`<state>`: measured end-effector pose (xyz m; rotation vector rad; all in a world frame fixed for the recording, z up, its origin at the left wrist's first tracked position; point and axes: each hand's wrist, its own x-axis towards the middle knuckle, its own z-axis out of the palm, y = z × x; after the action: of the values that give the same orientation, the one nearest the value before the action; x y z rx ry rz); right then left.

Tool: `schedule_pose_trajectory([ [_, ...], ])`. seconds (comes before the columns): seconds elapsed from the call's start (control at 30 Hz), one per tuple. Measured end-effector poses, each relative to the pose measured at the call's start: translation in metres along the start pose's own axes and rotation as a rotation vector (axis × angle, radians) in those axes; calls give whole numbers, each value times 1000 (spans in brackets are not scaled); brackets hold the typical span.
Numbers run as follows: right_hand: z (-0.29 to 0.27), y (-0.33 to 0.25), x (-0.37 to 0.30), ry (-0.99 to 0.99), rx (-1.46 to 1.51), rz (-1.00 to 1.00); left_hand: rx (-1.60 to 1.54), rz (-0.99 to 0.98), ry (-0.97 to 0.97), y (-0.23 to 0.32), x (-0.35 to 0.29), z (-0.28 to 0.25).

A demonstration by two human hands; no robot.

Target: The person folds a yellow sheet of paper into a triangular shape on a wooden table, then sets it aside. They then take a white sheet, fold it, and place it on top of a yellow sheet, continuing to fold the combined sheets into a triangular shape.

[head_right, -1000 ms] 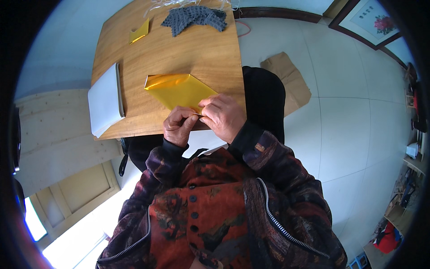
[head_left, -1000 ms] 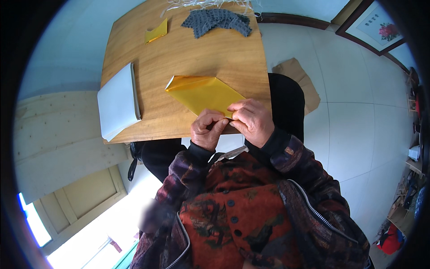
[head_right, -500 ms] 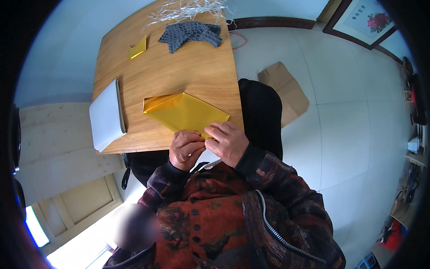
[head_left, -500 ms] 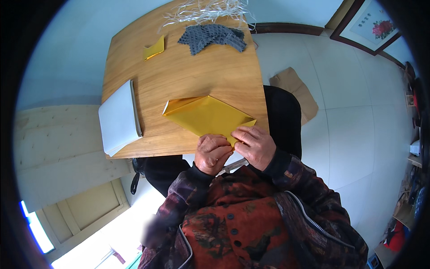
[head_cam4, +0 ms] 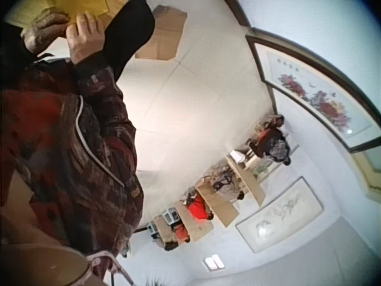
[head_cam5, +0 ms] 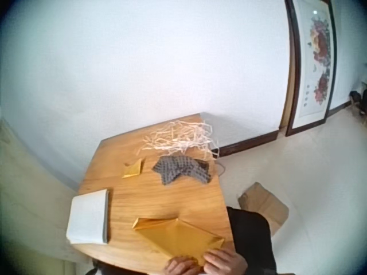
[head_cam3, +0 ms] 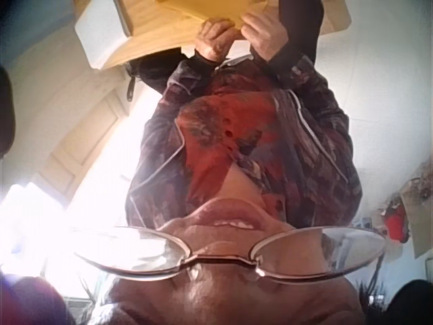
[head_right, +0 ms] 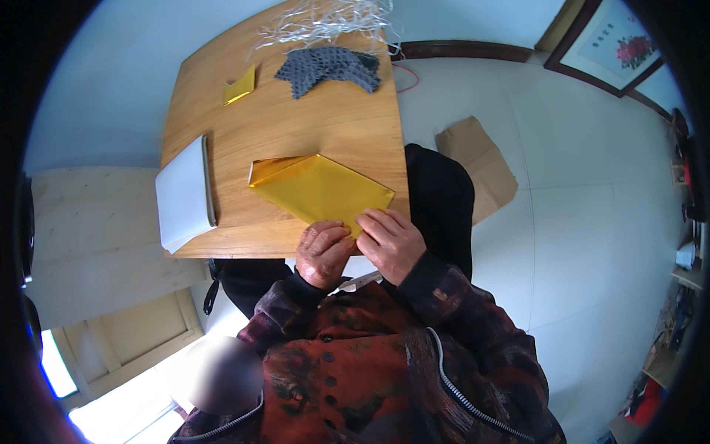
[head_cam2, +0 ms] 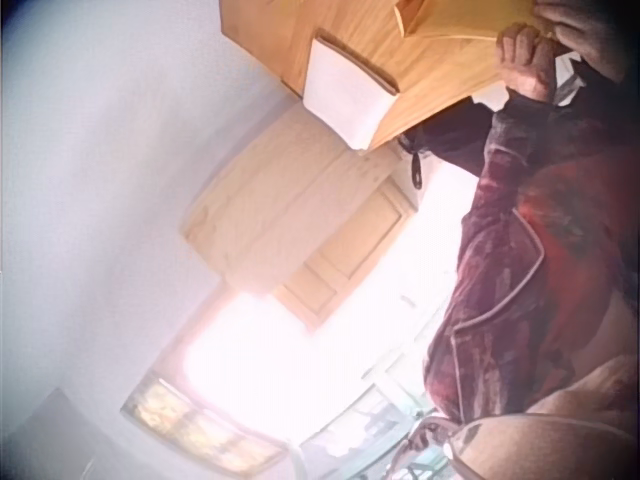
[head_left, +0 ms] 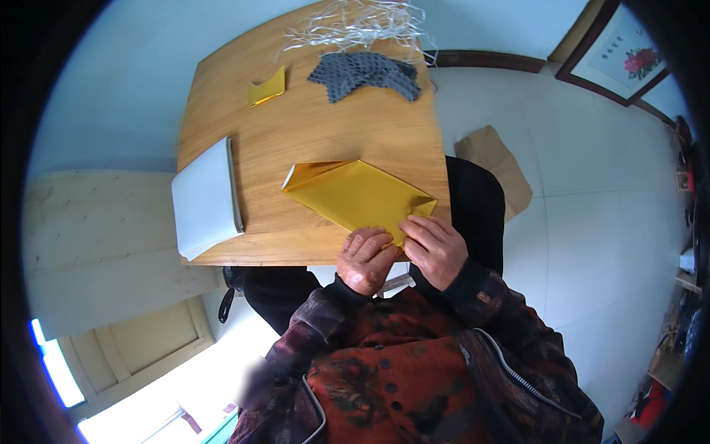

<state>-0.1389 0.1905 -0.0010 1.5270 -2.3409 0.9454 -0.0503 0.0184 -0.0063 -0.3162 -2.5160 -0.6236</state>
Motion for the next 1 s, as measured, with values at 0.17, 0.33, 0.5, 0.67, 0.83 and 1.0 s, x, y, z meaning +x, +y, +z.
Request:
schedule_pose_trajectory([
  [0.17, -4, -2, -12, -154, -50, -1, -196, -161, -116, 6, 0, -21],
  [0.33, -6, -2, -26, -290, -26, 11, -253, -174, -299, 1, 15, -24],
  [0.5, -2, 1, -27, -265, -75, -14, -53, -95, -481, -5, 21, -7],
  [0.67, -4, 2, -26, -272, -95, -48, 198, -144, -538, -31, 20, -5],
  [0.83, -4, 3, -25, -254, -119, -55, 302, -230, -465, -68, 26, -13],
  [1.0, -7, 2, -24, -248, -115, -52, 276, -360, -470, -93, 30, -22],
])
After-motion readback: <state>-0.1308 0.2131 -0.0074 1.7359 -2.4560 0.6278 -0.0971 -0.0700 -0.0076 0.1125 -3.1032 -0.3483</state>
